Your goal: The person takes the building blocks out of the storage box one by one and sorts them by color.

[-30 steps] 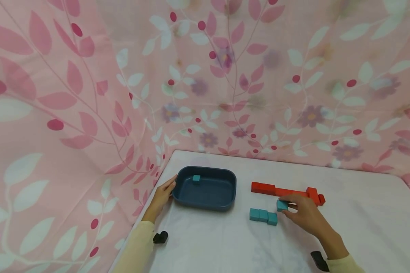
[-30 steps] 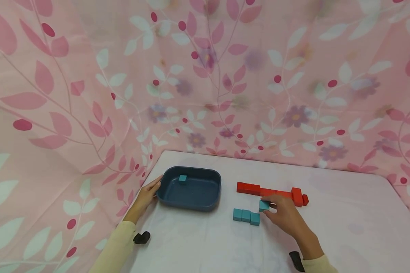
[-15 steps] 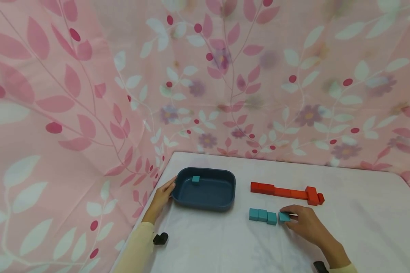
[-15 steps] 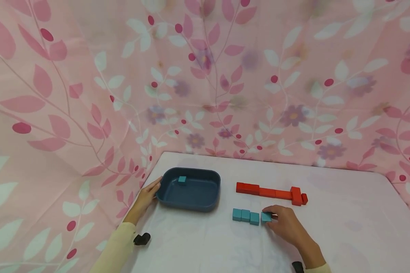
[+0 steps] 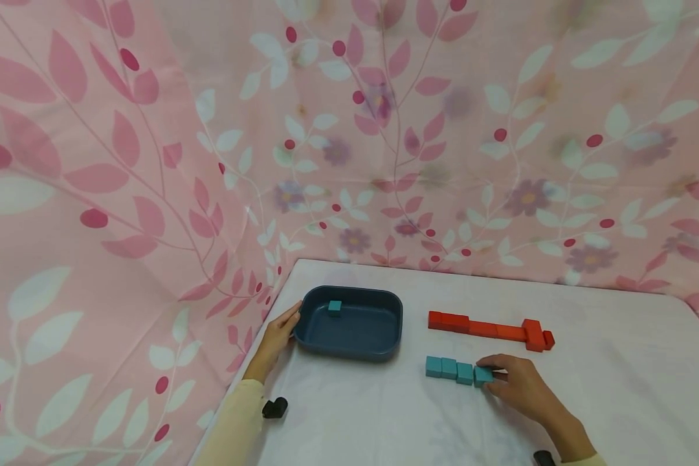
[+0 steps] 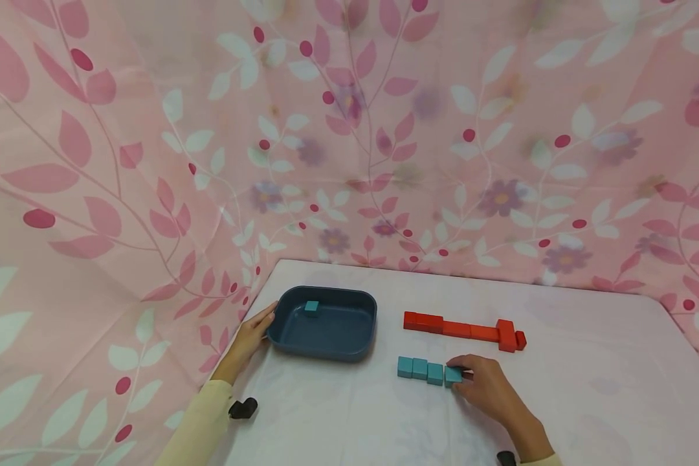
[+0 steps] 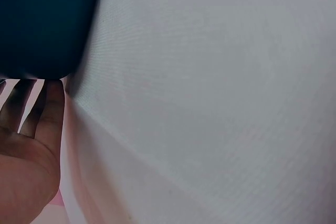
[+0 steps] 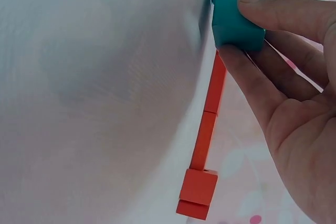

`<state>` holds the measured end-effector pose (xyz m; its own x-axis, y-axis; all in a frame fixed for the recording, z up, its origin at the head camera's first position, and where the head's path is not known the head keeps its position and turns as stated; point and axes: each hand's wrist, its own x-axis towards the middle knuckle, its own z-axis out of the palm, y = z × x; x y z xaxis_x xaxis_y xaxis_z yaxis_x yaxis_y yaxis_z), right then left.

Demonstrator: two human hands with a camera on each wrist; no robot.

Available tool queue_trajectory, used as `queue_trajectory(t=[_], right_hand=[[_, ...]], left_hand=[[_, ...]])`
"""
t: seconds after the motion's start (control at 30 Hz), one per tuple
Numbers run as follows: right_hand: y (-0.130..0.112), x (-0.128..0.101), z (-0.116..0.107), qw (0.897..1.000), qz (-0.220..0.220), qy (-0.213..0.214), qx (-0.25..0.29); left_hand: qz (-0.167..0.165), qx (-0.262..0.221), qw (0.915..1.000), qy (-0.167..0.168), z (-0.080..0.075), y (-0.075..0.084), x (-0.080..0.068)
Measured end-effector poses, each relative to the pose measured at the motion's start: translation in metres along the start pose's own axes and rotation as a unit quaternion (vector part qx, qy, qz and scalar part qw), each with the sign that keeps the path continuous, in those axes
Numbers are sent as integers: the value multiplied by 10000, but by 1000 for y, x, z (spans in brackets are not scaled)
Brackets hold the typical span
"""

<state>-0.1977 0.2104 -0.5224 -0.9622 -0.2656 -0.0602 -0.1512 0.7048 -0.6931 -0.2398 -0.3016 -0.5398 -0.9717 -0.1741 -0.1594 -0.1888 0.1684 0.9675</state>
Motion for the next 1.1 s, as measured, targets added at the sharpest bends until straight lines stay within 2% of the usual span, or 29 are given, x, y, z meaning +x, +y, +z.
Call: queue_trajectory(t=[0.5, 0.7, 0.87, 1.1], right_hand=[[2, 2, 7, 9999, 111, 55, 27], [1, 3, 7, 9998, 156, -48, 82], [-8, 7, -3, 9996, -147, -200, -135], [-44, 31, -28, 9938, -1025, -144, -414]], left_hand=[[88, 70, 9999, 46, 1, -1, -1], [59, 15, 10000, 66, 0, -2, -1], [88, 32, 10000, 31, -1, -1, -1], [109, 65, 9999, -17, -1, 0, -3]])
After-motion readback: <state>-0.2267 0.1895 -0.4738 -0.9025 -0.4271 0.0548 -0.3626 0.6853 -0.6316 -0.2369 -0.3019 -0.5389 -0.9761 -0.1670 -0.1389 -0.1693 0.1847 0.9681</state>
